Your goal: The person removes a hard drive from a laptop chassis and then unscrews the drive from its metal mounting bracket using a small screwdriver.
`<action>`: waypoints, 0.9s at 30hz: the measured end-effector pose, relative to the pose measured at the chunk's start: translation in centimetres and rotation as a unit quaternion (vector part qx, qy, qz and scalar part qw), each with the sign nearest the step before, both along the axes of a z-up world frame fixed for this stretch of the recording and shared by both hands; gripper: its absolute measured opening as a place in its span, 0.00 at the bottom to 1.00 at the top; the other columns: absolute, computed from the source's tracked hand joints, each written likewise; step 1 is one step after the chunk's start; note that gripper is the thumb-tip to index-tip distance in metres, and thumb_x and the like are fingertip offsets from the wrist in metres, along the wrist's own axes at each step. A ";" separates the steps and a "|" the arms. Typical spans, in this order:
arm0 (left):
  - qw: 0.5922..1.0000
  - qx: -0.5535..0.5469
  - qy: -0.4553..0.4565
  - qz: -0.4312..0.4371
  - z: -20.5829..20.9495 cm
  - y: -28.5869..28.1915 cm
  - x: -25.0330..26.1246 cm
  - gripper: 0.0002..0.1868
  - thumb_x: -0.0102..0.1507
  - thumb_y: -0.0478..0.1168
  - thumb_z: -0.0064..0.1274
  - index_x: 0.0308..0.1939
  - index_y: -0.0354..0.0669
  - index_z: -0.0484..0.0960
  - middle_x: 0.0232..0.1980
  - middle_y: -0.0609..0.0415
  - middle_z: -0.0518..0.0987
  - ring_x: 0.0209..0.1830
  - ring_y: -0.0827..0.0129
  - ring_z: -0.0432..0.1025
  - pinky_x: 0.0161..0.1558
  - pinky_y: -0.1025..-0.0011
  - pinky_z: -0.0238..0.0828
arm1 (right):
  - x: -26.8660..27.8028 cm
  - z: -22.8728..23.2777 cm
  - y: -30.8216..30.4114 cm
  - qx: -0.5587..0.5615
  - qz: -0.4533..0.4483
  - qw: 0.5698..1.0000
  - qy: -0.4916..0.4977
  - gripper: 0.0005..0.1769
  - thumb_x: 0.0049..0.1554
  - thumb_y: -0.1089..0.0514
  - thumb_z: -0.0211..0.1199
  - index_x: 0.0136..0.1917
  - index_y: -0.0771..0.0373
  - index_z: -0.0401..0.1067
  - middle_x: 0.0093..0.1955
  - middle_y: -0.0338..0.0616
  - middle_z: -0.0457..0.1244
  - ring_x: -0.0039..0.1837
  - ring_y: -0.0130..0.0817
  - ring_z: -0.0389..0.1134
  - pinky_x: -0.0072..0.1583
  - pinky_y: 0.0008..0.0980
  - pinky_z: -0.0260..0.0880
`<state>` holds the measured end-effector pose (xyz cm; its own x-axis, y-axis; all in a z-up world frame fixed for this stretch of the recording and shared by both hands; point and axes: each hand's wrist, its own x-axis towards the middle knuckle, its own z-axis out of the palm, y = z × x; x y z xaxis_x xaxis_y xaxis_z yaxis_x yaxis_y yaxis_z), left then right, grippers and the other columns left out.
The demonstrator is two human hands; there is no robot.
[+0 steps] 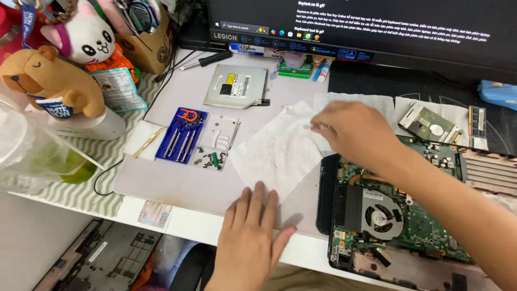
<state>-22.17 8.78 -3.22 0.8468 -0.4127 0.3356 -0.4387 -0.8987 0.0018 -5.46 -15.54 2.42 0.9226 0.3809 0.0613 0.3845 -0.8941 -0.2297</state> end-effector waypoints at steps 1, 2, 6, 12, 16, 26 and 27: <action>1.000 -0.016 -0.002 -0.007 0.2 0.0 -0.3 0.34 0.70 0.64 0.40 0.66 0.39 0.73 0.71 0.38 0.70 0.64 0.44 0.65 0.61 0.54 0.61 | 1.3 -0.4 0.5 -0.020 -0.015 1.000 0.003 0.13 0.64 0.48 0.57 0.54 0.47 0.81 0.53 0.37 0.70 0.55 0.49 0.69 0.48 0.55 0.69; 1.000 -0.016 -0.004 -0.007 0.6 0.4 0.0 0.34 0.70 0.64 0.40 0.66 0.39 0.73 0.71 0.38 0.70 0.64 0.44 0.65 0.61 0.54 0.61 | 2.4 -0.3 0.9 -0.020 -0.014 1.000 0.002 0.13 0.64 0.48 0.57 0.54 0.47 0.81 0.53 0.37 0.70 0.55 0.49 0.69 0.48 0.55 0.69; 0.990 -0.139 0.031 -0.025 1.1 1.5 1.5 0.15 0.67 0.48 0.53 0.51 0.43 0.79 0.59 0.45 0.76 0.56 0.49 0.67 0.50 0.53 0.64 | 5.9 0.0 1.6 0.001 -0.045 0.995 0.089 0.14 0.59 0.47 0.66 0.53 0.55 0.80 0.43 0.45 0.72 0.50 0.46 0.71 0.52 0.45 0.66; 0.978 -0.173 0.105 -0.048 2.4 3.8 2.9 0.11 0.63 0.32 0.47 0.48 0.44 0.77 0.55 0.52 0.75 0.40 0.52 0.71 0.42 0.57 0.66 | 8.3 -1.5 2.5 -0.061 0.019 0.990 0.127 0.21 0.58 0.42 0.66 0.64 0.40 0.75 0.52 0.39 0.66 0.61 0.43 0.64 0.59 0.47 0.63; 0.954 -0.265 0.131 -0.057 4.2 6.7 3.2 0.16 0.65 0.30 0.46 0.56 0.39 0.78 0.62 0.48 0.78 0.60 0.57 0.76 0.62 0.63 0.69 | 8.7 -2.9 2.3 -0.076 0.002 0.992 0.102 0.10 0.56 0.43 0.68 0.48 0.46 0.80 0.54 0.42 0.66 0.62 0.48 0.65 0.56 0.53 0.66; 0.966 -0.240 -0.074 -0.053 9.0 11.7 7.5 0.11 0.67 0.25 0.55 0.50 0.41 0.86 0.59 0.49 0.83 0.54 0.61 0.79 0.56 0.68 0.74 | -0.1 4.6 2.9 0.036 -0.035 0.968 0.248 0.15 0.53 0.44 0.69 0.39 0.56 0.75 0.48 0.32 0.73 0.48 0.29 0.68 0.51 0.32 0.62; 0.961 -0.264 -0.062 -0.057 9.5 11.7 8.0 0.10 0.68 0.25 0.55 0.49 0.40 0.86 0.58 0.48 0.83 0.50 0.63 0.79 0.51 0.70 0.73 | -1.1 4.5 2.8 0.086 -0.063 0.956 0.274 0.13 0.52 0.47 0.72 0.40 0.56 0.74 0.40 0.34 0.67 0.43 0.28 0.62 0.46 0.31 0.57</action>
